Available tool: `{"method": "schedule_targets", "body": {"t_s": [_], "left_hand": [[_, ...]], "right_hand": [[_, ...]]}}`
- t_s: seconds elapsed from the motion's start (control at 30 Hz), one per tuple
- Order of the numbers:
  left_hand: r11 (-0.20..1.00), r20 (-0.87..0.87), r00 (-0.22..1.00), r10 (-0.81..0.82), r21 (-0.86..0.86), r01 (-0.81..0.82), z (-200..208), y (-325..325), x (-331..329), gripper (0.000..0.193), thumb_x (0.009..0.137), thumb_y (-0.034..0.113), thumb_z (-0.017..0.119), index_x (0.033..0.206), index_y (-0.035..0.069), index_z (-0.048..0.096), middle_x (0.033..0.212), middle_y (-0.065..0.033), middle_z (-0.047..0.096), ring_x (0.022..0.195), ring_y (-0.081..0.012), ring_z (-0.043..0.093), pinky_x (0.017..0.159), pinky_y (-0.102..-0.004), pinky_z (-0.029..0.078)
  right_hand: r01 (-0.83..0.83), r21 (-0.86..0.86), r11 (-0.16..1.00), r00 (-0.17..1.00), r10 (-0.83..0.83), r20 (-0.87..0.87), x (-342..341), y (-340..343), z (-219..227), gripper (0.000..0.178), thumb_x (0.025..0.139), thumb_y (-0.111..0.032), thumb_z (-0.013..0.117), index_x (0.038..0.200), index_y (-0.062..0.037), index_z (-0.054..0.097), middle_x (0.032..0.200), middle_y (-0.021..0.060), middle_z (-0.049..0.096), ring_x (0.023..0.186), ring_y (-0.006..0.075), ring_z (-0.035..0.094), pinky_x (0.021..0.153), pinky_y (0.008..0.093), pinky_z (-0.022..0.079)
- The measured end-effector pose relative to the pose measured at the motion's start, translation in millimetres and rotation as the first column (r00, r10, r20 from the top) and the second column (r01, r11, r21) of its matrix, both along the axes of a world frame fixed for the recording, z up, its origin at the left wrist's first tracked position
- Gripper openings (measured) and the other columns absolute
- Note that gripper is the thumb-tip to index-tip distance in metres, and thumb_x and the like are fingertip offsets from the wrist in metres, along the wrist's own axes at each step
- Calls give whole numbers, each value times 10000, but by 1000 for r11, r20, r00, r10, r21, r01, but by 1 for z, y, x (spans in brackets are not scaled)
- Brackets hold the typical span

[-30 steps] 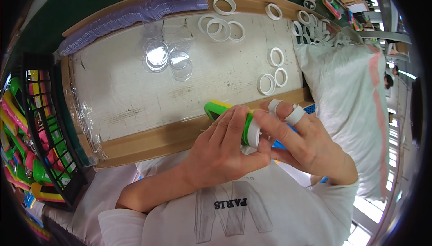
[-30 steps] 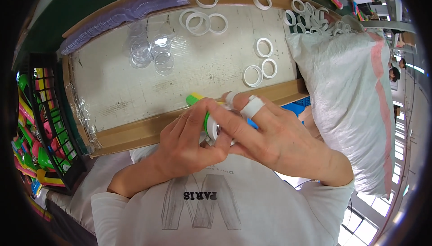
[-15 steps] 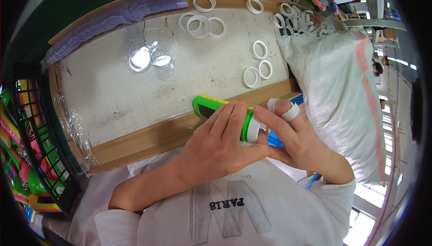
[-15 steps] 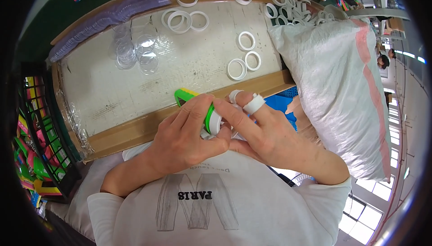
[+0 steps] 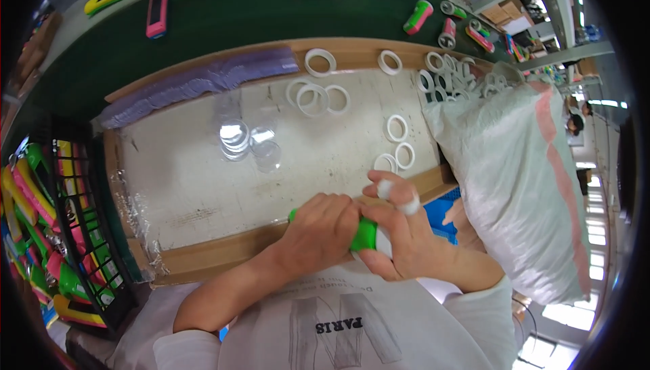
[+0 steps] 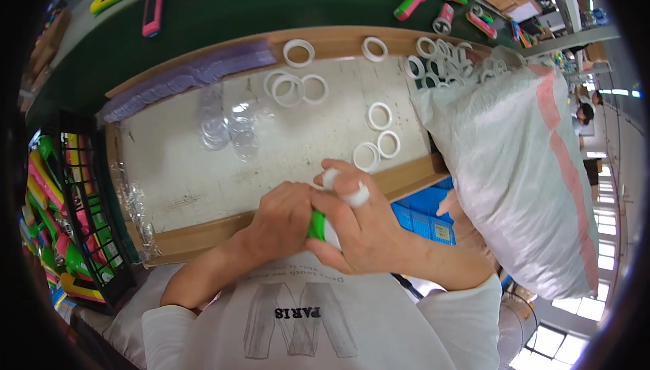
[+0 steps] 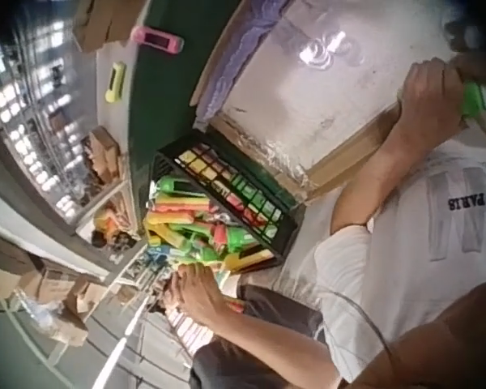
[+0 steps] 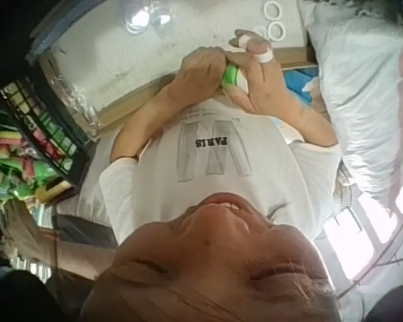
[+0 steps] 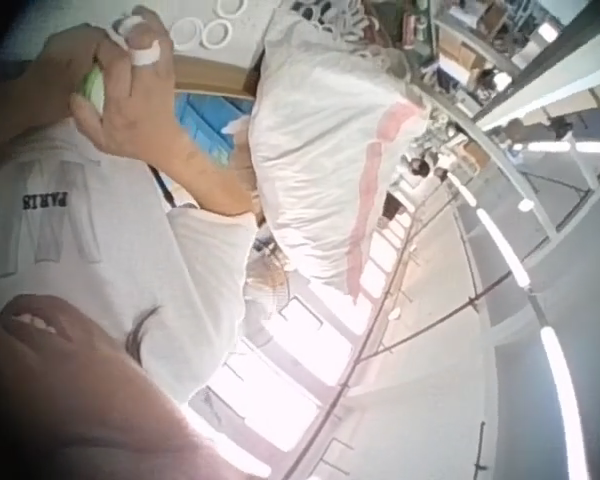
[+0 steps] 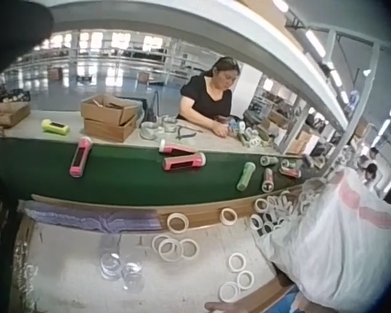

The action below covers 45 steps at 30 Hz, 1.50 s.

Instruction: Assembling the lens and front retaining ring onto the bodies of flashlights on a production line.

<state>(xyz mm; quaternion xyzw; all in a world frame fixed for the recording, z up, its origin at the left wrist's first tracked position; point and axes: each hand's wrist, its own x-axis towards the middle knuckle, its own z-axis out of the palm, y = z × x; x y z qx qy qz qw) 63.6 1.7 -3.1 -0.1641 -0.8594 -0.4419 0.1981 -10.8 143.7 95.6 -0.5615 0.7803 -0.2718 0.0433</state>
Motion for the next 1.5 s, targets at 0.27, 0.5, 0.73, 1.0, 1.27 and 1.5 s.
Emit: {"method": "schedule_targets", "body": {"t_s": [0.27, 0.5, 0.73, 1.0, 1.27, 1.5], "left_hand": [[501, 344, 379, -859, 418, 757, 85, -16, 4, 192, 704, 190, 687, 851, 90, 614, 777, -169, 630, 698, -355, 609, 617, -412, 495], [784, 152, 967, 203, -617, -67, 58, -22, -75, 512, 666, 169, 737, 1065, -43, 496, 714, -150, 618, 606, -300, 653, 512, -389, 518], [951, 475, 879, -47, -248, 185, 74, -17, -64, 506, 683, 170, 689, 1047, -92, 457, 833, -261, 644, 716, -415, 650, 601, -486, 516], [595, -20, 995, 103, -800, -77, 53, 5, -87, 401, 700, 109, 648, 1037, -66, 520, 695, -131, 594, 573, -290, 631, 527, -364, 513], [776, 338, 934, 115, -617, 128, 73, 25, -79, 661, 664, 115, 685, 1236, -79, 415, 763, -217, 642, 646, -366, 654, 579, -454, 523], [994, 419, 908, -11, -94, 56, 49, 22, -91, 567, 712, 129, 701, 1214, 23, 461, 841, -142, 664, 740, -326, 668, 666, -431, 521]], "right_hand": [[-690, -235, 685, 719, 684, -120, 18, 27, 36, 364, 814, -266, 669, 1126, -80, 654, 1267, 152, 586, 1204, 385, 486, 983, 483, 428], [471, -197, 860, 637, -177, 750, -72, -25, -44, 397, 1005, -301, 381, 1068, 8, 622, 986, 110, 651, 930, 202, 595, 887, 326, 455], [246, -236, 940, 773, -43, 633, -64, 6, -28, 540, 991, -437, 359, 1273, -9, 531, 1231, 161, 581, 1211, 263, 495, 1057, 379, 341], [710, 119, 694, -61, -108, 992, -72, -3, -69, 362, 970, -313, 431, 992, -22, 644, 980, 68, 662, 889, 170, 615, 833, 304, 465], [543, -235, 806, 663, -240, 709, -63, 29, -62, 399, 983, -280, 380, 997, 29, 633, 930, 138, 661, 851, 234, 610, 838, 336, 462], [515, -214, 830, 409, -19, 912, -83, 28, -33, 512, 1007, -420, 361, 1167, 0, 607, 1082, 116, 651, 1000, 202, 604, 921, 323, 455]]}}
